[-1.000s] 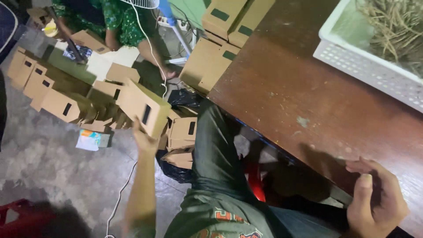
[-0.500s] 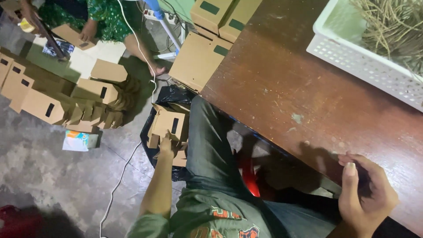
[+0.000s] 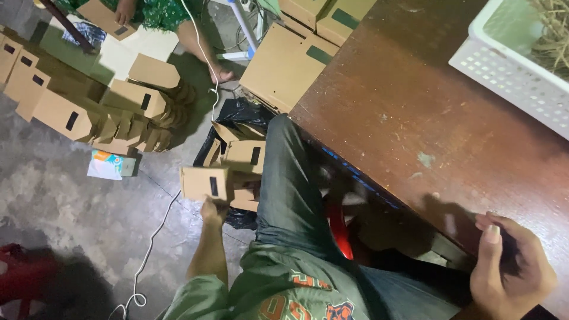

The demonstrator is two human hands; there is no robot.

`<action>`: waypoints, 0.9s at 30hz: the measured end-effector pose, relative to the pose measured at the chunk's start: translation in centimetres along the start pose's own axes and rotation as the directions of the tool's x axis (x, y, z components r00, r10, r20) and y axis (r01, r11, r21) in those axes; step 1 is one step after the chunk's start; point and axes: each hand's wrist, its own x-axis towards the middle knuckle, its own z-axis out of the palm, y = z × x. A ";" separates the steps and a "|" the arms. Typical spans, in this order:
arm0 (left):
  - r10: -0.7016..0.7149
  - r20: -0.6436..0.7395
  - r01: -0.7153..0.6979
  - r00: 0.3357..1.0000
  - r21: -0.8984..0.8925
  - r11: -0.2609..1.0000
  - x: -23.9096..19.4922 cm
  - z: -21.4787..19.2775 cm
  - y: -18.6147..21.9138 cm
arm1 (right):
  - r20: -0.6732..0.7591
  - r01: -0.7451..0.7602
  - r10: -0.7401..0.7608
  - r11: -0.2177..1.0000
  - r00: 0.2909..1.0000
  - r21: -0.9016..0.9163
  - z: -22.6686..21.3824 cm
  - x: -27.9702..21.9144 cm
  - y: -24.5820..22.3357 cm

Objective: Assembling a small cardboard gift box by folding the panels and threading a natural fiber string through pre-punched holes.

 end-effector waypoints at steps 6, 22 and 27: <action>-0.023 0.207 -0.056 0.978 0.370 0.927 7.3 -6.7 -4.6 | 0.036 0.005 -0.003 0.997 0.999 -0.080 -0.2 0.3 -0.2; -0.150 0.608 -0.587 0.780 0.626 -0.513 10.7 0.6 -7.4 | 0.066 0.063 -0.054 0.988 0.996 -0.138 0.2 0.8 -0.4; -0.207 0.132 0.080 0.969 0.629 0.773 -3.5 4.7 -3.4 | 0.068 0.081 -0.073 0.987 0.995 -0.136 0.3 0.9 -0.4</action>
